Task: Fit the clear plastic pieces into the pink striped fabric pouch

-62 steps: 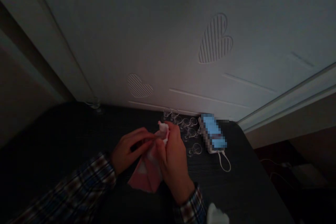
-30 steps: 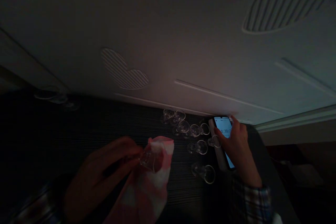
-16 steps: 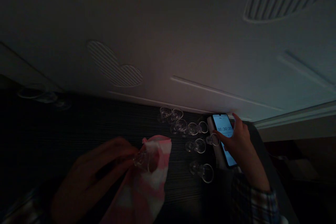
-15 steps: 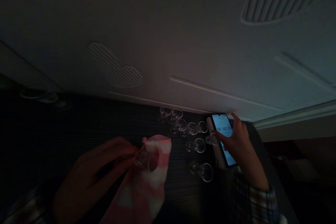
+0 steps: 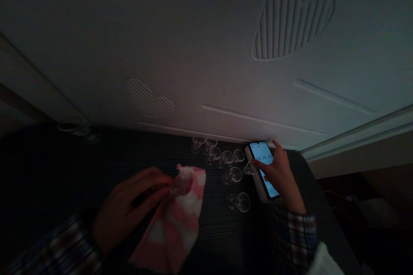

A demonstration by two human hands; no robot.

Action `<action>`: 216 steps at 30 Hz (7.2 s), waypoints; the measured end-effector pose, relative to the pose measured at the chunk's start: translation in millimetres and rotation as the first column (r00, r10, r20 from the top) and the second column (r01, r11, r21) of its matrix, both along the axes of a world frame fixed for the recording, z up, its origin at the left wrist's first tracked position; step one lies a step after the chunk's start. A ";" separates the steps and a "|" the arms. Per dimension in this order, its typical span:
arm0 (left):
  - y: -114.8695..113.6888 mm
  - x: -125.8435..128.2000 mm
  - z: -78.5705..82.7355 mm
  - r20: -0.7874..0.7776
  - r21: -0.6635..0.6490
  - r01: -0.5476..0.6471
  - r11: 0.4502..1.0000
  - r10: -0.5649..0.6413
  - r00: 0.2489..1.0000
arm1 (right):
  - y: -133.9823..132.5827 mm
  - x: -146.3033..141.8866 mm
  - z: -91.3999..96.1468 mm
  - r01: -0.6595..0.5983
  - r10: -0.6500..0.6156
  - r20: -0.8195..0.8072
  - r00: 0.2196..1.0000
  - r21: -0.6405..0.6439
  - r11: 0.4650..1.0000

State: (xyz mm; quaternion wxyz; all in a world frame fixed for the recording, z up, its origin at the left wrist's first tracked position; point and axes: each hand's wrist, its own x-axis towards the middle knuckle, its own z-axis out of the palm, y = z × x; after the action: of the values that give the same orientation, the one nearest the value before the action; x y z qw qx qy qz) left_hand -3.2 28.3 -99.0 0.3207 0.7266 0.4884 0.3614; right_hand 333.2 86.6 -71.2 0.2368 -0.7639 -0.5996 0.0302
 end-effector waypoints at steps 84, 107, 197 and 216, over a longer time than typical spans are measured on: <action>-1.0 -5.9 -10.2 -0.052 -0.045 -0.051 0.998 0.048 0.997 | -1.5 -13.3 11.6 0.124 -0.125 -0.018 0.992 -0.051 0.991; 1.6 -1.1 -2.7 -0.054 -0.025 -0.006 1.000 0.005 0.999 | 0.1 -17.8 14.4 0.150 -0.151 0.004 0.989 -0.117 0.982; -9.6 19.8 3.2 -0.059 -0.051 0.185 0.981 -0.188 0.980 | -76.9 -165.8 -17.2 -0.374 0.468 -0.301 0.831 0.321 0.870; -15.5 20.4 4.8 -0.304 0.159 0.052 0.986 -0.001 0.953 | -72.5 -164.7 -19.8 -0.274 0.374 -0.350 0.859 0.304 0.912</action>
State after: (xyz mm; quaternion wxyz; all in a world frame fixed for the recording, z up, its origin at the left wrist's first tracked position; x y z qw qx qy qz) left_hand 17.3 12.8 -94.2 0.1858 0.8039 0.4904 0.2807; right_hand 168.4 14.1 -91.0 0.4377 -0.5936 -0.6580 0.1520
